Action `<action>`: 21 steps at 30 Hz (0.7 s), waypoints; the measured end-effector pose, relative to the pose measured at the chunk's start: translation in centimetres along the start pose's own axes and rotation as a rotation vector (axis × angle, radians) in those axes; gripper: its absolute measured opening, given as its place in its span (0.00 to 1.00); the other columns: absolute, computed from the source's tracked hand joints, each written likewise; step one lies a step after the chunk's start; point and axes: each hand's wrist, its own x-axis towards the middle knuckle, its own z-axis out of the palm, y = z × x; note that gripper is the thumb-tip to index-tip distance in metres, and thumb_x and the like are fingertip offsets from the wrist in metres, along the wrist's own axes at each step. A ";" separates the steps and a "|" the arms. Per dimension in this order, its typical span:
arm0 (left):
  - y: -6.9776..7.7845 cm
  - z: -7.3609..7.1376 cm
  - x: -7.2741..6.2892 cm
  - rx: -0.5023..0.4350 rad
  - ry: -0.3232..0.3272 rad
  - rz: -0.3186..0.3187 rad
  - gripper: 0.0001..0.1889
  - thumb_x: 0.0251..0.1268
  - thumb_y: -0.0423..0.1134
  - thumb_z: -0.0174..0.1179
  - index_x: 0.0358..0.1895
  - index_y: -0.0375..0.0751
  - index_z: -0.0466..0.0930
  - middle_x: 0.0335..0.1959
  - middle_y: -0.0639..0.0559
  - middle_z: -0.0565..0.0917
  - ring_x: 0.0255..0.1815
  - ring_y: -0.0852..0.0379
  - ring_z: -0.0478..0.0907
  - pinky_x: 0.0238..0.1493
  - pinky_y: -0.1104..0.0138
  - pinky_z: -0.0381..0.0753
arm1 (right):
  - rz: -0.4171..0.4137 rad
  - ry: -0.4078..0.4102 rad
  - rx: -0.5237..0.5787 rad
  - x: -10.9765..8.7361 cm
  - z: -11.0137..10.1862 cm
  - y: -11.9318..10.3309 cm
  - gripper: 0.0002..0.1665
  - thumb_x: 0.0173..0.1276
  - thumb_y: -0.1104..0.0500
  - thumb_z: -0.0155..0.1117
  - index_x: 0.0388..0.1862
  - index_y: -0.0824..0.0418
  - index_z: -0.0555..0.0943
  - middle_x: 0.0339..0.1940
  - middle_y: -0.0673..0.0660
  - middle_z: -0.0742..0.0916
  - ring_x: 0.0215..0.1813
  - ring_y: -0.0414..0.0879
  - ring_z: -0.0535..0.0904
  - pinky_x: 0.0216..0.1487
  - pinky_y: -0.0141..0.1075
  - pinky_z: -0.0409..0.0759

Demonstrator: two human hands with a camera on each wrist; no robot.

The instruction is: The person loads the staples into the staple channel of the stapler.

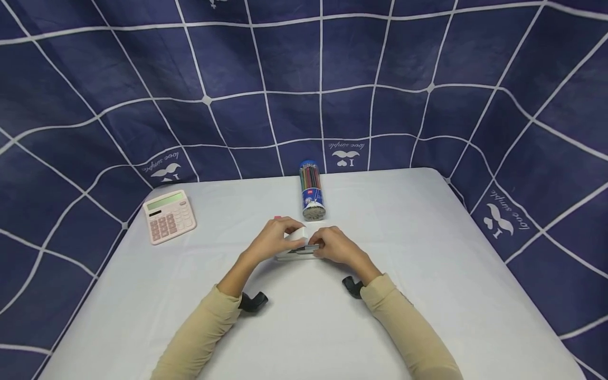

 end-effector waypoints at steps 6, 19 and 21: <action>0.3 1.0 0.4 0.025 -0.001 0.046 0.17 0.57 0.41 0.70 0.48 0.39 0.84 0.44 0.46 0.86 0.43 0.55 0.80 0.46 0.66 0.81 | -0.007 0.001 0.016 0.0 -0.1 0.5 0.11 0.54 0.63 0.75 0.37 0.63 0.84 0.26 0.50 0.84 0.29 0.40 0.74 0.33 0.31 0.76; 1.4 3.2 1.0 0.149 -0.022 -0.036 0.15 0.52 0.38 0.72 0.44 0.38 0.86 0.42 0.47 0.86 0.44 0.52 0.80 0.47 0.63 0.78 | -0.001 0.014 0.021 -0.1 0.0 1.4 0.09 0.51 0.60 0.77 0.29 0.59 0.84 0.21 0.49 0.79 0.26 0.40 0.70 0.30 0.30 0.69; 1.4 3.4 1.0 0.162 -0.018 -0.048 0.15 0.52 0.38 0.72 0.43 0.38 0.86 0.42 0.47 0.86 0.44 0.52 0.80 0.47 0.62 0.78 | -0.003 0.016 0.016 -0.1 0.1 1.4 0.10 0.51 0.60 0.77 0.28 0.59 0.83 0.20 0.48 0.79 0.26 0.39 0.69 0.30 0.30 0.68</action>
